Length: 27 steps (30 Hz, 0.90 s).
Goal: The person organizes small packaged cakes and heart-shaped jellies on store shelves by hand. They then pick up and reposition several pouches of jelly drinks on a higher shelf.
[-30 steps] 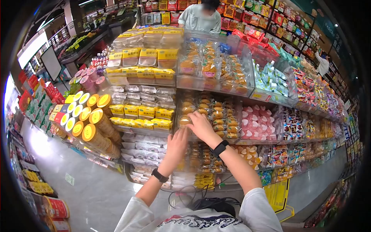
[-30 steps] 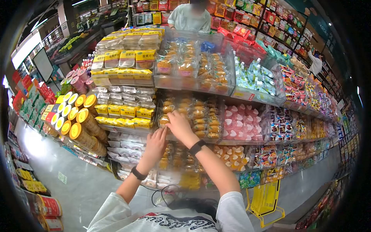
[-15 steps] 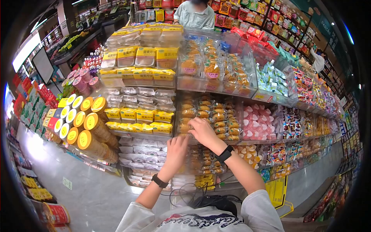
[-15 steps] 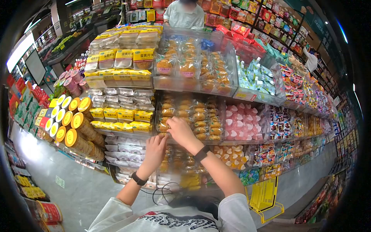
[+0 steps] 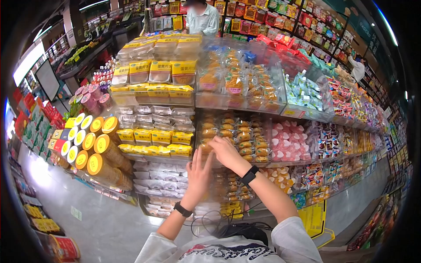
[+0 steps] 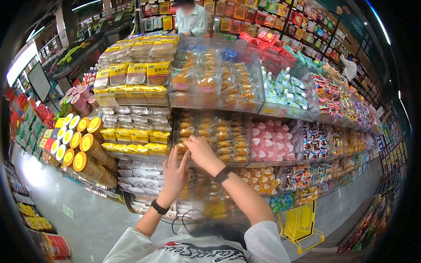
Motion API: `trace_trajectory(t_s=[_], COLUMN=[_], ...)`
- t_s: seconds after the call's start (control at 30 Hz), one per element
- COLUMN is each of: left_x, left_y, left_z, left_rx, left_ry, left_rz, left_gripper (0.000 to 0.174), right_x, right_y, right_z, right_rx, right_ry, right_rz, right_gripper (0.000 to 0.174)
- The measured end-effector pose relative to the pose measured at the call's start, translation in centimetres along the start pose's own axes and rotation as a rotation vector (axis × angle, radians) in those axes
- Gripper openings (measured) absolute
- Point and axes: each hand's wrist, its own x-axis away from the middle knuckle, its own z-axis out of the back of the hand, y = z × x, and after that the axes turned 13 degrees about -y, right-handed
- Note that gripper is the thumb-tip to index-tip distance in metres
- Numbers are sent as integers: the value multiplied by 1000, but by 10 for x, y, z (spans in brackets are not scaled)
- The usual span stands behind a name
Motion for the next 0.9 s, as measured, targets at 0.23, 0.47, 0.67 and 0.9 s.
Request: trace_trajectory(t_s=[0.23, 0.47, 0.67, 0.9], left_x=[-2, 0, -1, 0], left_y=[4, 3, 6, 2], left_z=[-4, -11, -4, -7], left_rx=[-70, -117, -115, -97], left_ry=[-87, -90, -55, -57], left_rz=[57, 78, 33, 24], left_gripper=[84, 85, 76, 77], right_x=[3, -10, -27, -38], right_y=[0, 6, 24, 26], right_z=[-2, 5, 18, 3], right_rx=[-5, -456, -376, -115], right_ry=[84, -9, -122, -45], right_rz=[-84, -148, -237, -128], right_gripper=[35, 29, 22, 18])
